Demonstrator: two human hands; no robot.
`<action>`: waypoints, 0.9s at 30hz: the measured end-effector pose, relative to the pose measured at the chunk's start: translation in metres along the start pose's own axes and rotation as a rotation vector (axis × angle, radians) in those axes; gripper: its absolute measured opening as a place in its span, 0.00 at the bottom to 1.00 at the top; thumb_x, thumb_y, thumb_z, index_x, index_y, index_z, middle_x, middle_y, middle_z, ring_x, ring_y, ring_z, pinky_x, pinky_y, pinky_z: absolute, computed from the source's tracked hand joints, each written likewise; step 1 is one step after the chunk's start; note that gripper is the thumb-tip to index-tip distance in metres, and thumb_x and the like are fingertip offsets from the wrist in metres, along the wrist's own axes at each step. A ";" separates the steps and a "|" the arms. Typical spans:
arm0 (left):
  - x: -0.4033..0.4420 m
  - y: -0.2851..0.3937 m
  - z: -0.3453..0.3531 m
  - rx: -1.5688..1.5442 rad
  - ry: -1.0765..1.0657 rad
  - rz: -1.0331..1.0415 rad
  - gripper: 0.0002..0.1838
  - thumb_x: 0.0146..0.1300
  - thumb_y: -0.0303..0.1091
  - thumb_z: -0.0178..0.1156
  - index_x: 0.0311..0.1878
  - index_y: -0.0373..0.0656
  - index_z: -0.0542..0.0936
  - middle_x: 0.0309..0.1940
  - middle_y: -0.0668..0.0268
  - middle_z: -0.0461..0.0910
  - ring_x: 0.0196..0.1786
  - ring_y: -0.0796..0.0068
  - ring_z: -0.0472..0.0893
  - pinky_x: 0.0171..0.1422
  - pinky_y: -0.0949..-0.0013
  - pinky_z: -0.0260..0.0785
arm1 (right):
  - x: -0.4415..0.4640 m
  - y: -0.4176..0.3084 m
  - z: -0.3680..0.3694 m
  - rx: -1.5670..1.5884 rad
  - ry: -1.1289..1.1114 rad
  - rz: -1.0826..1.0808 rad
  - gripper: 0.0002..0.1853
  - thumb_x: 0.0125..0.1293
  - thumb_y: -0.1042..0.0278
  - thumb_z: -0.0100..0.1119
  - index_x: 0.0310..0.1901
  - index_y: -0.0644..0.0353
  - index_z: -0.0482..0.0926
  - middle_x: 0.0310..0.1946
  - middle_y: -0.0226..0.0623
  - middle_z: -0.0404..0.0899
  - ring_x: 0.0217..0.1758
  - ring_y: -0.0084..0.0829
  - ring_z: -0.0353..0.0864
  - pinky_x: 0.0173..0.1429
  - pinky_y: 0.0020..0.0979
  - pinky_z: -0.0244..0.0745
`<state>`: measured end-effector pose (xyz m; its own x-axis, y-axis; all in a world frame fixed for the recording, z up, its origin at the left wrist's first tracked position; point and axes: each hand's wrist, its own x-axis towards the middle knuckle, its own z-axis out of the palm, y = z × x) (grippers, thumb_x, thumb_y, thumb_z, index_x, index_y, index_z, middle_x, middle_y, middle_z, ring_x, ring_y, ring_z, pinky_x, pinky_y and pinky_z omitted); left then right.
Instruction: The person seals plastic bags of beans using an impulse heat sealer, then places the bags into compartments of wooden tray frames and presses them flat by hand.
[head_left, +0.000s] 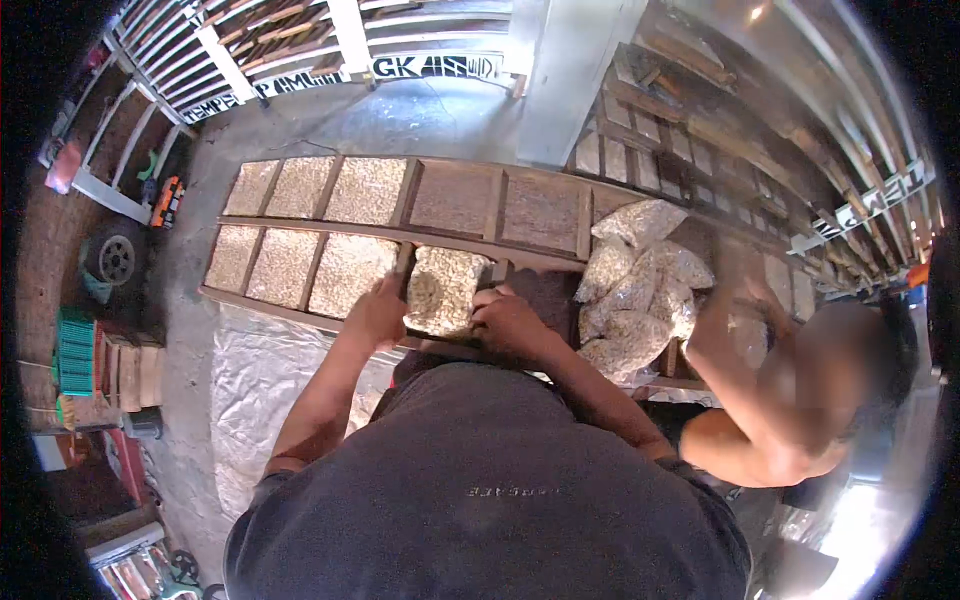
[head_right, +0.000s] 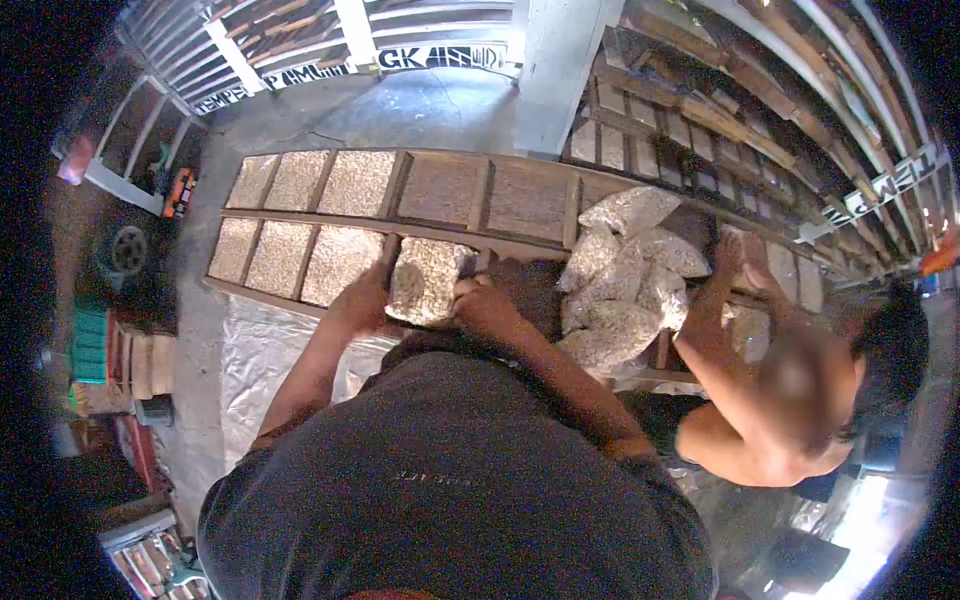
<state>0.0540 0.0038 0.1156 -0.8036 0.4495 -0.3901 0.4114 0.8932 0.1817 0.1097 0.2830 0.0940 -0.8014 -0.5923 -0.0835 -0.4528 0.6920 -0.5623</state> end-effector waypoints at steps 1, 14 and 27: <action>-0.004 0.021 -0.018 0.090 -0.057 -0.125 0.43 0.63 0.35 0.63 0.81 0.35 0.62 0.84 0.40 0.49 0.85 0.36 0.50 0.86 0.39 0.48 | -0.010 -0.007 -0.015 -0.064 0.235 0.101 0.18 0.62 0.62 0.68 0.50 0.65 0.85 0.54 0.54 0.80 0.62 0.55 0.76 0.66 0.52 0.71; 0.057 0.077 0.014 -0.029 0.299 0.234 0.52 0.74 0.72 0.47 0.86 0.43 0.48 0.87 0.47 0.42 0.88 0.46 0.40 0.90 0.45 0.31 | -0.114 0.065 -0.080 -0.475 0.985 0.508 0.30 0.60 0.48 0.74 0.59 0.57 0.82 0.52 0.47 0.83 0.59 0.55 0.78 0.68 0.55 0.67; 0.059 0.064 0.027 -0.093 0.324 0.398 0.44 0.75 0.71 0.45 0.85 0.53 0.58 0.86 0.47 0.46 0.88 0.45 0.42 0.88 0.40 0.29 | -0.105 0.073 -0.089 -0.671 0.942 0.611 0.21 0.63 0.51 0.73 0.50 0.57 0.86 0.42 0.45 0.84 0.47 0.53 0.82 0.56 0.51 0.75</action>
<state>0.0443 0.0870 0.0795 -0.6906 0.7228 0.0224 0.6841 0.6429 0.3444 0.1260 0.4326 0.1347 -0.7856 0.2142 0.5805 0.1929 0.9762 -0.0992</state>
